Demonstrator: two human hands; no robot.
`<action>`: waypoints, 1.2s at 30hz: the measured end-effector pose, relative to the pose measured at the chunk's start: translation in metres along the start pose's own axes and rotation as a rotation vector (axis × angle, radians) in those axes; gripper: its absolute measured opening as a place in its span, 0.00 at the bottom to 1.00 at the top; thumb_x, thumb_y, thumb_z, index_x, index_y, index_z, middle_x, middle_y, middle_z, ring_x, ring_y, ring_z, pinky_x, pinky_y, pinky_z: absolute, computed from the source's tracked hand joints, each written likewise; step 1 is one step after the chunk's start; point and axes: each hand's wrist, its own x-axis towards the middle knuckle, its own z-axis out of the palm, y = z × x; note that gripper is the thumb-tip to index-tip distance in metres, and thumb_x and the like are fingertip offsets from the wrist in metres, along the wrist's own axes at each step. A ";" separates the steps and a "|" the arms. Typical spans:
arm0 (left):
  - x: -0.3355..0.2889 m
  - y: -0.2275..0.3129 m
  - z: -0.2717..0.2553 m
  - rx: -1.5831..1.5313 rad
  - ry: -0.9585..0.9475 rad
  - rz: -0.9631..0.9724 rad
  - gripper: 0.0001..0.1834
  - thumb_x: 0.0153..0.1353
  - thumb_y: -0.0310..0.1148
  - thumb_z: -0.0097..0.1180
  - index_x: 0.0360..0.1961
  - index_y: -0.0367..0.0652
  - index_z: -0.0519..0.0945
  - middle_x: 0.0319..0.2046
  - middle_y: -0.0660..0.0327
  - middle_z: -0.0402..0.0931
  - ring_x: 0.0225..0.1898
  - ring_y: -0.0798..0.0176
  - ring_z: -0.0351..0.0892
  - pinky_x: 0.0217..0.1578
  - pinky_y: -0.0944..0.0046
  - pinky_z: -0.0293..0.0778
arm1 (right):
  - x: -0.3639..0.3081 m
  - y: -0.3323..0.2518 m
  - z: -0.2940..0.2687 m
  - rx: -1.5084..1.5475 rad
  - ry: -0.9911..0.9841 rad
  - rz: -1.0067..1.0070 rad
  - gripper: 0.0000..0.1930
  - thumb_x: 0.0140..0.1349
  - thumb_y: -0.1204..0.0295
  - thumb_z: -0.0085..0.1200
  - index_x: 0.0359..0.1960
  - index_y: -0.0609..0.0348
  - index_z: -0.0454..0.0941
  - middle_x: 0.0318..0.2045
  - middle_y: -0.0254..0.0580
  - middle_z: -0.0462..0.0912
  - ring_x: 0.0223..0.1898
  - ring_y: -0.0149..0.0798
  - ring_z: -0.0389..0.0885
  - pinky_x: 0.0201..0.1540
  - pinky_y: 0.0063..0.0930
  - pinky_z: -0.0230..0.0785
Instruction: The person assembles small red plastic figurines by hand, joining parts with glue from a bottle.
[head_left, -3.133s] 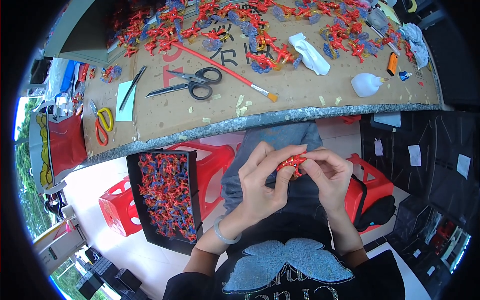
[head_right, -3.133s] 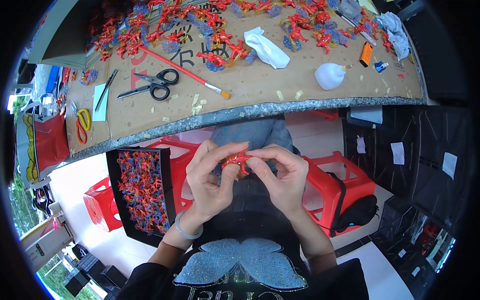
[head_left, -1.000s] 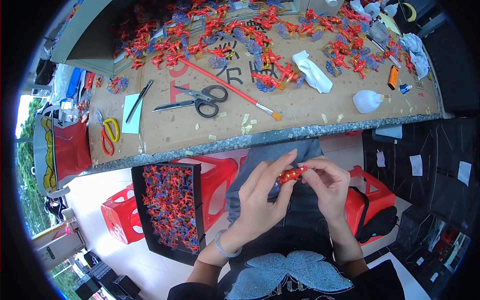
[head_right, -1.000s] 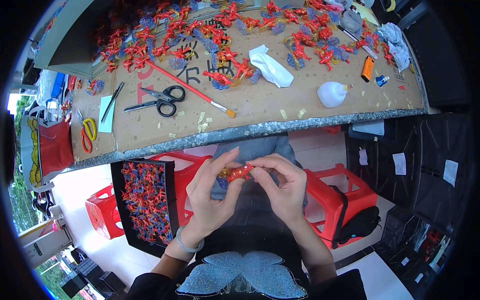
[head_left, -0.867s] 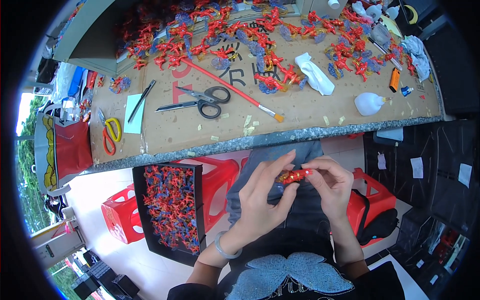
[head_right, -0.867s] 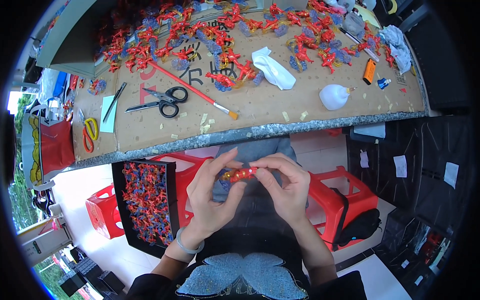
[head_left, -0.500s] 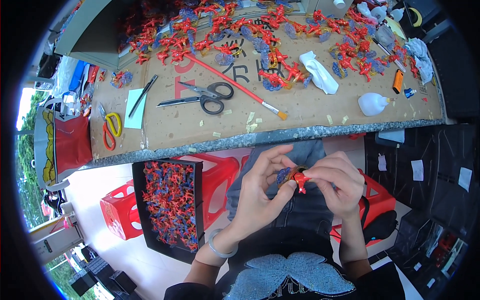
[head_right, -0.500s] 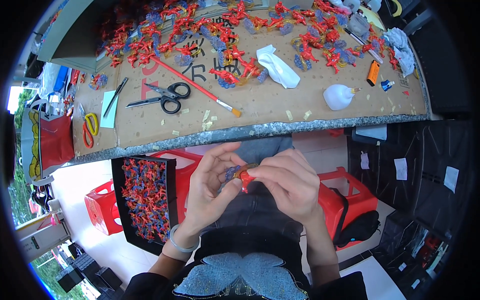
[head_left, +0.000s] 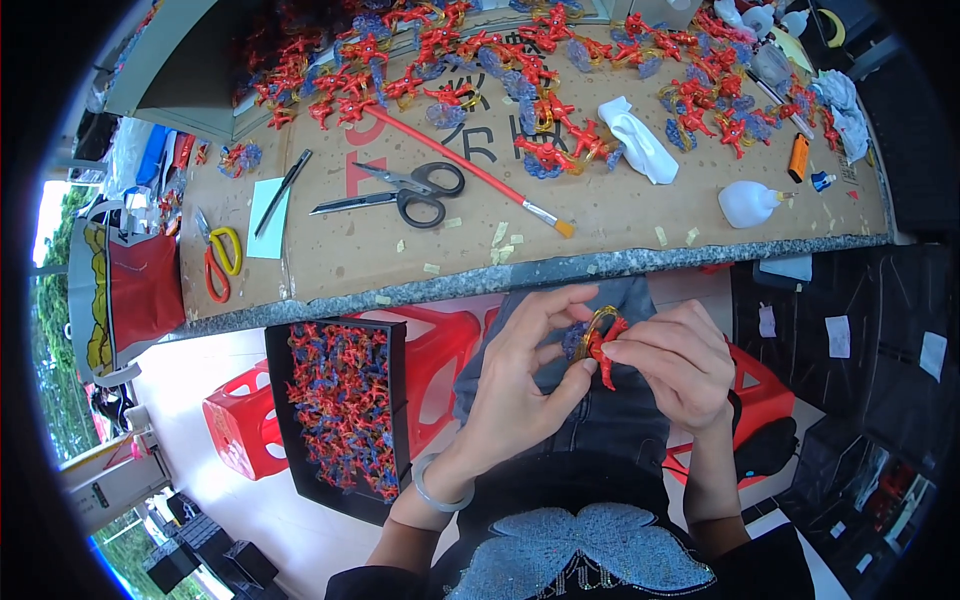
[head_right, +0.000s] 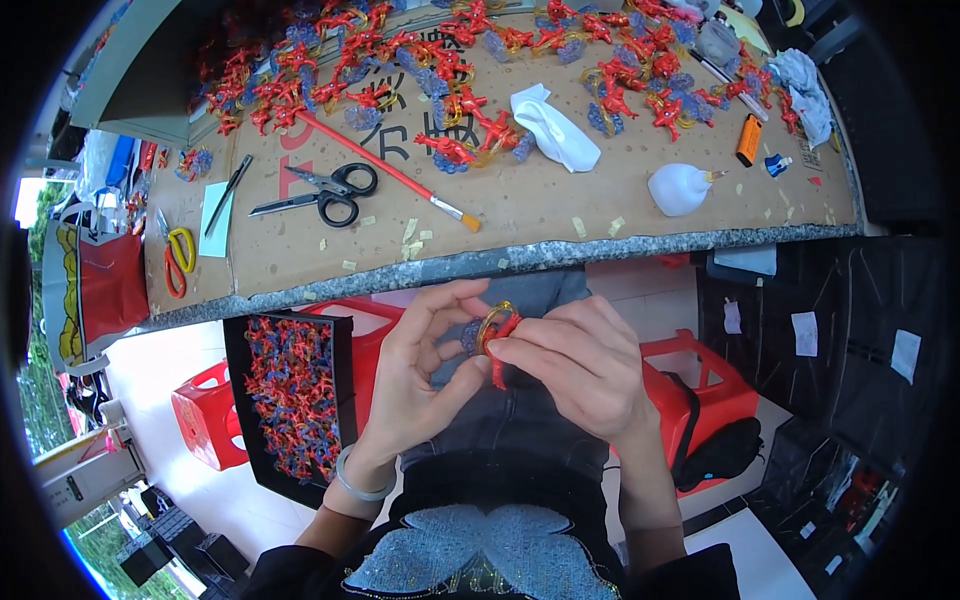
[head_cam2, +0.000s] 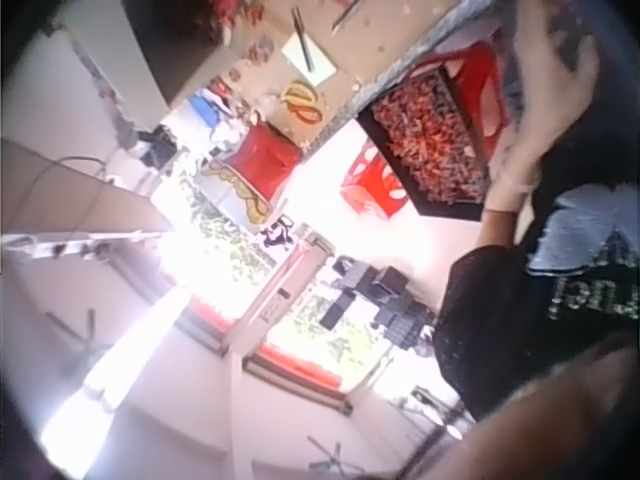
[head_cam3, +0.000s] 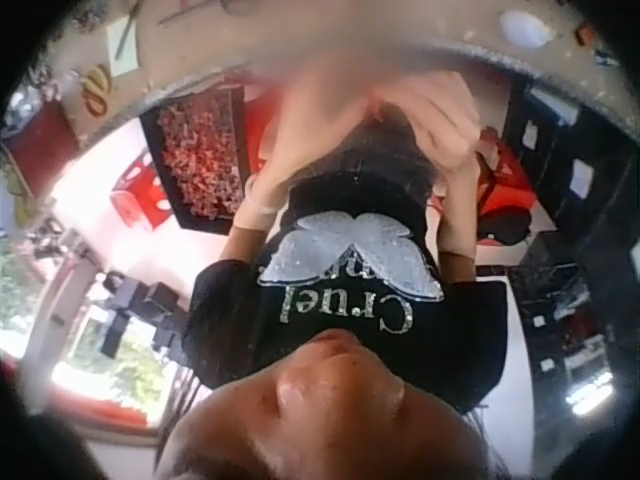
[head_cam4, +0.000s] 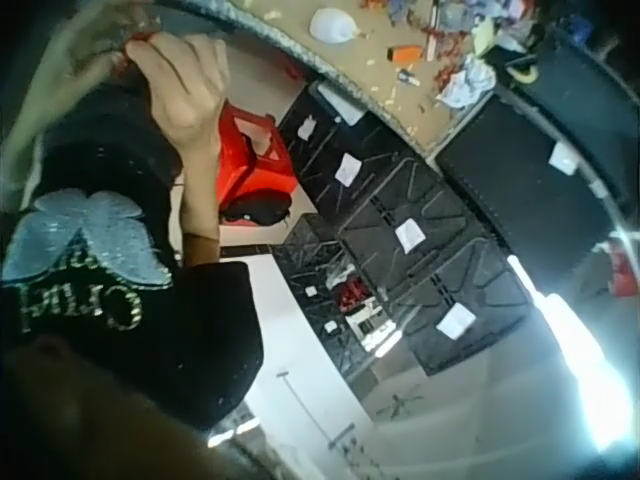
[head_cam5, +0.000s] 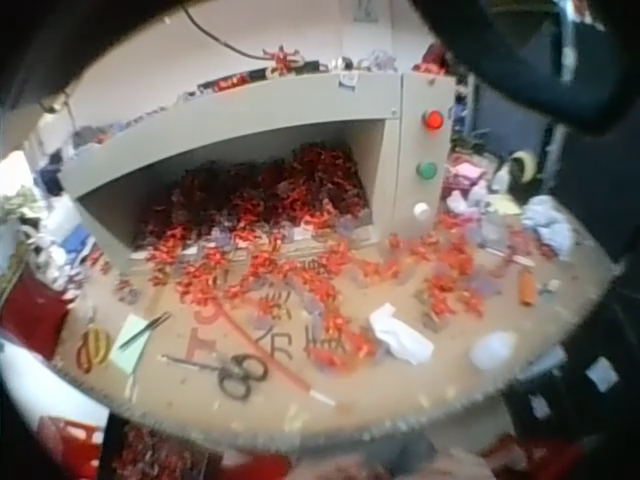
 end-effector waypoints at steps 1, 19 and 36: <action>0.000 0.001 0.001 -0.030 0.012 -0.023 0.31 0.50 0.14 0.55 0.57 0.39 0.67 0.44 0.55 0.72 0.49 0.64 0.75 0.47 0.66 0.76 | 0.001 0.000 0.000 0.000 0.001 -0.001 0.14 0.40 0.76 0.57 0.33 0.58 0.83 0.31 0.35 0.81 0.28 0.36 0.75 0.29 0.26 0.63; 0.002 -0.016 0.003 -0.439 0.124 0.100 0.19 0.52 0.11 0.55 0.44 0.34 0.67 0.43 0.52 0.72 0.53 0.56 0.73 0.49 0.65 0.74 | -0.016 -0.032 0.019 0.906 0.171 0.999 0.07 0.58 0.78 0.55 0.37 0.70 0.78 0.30 0.40 0.82 0.30 0.25 0.78 0.35 0.16 0.70; 0.003 -0.030 -0.003 0.162 0.117 0.425 0.11 0.48 0.14 0.60 0.32 0.32 0.73 0.35 0.48 0.79 0.43 0.48 0.81 0.44 0.59 0.78 | -0.010 -0.029 0.015 0.613 0.067 0.921 0.02 0.55 0.80 0.55 0.28 0.68 0.76 0.21 0.37 0.79 0.22 0.21 0.75 0.27 0.15 0.68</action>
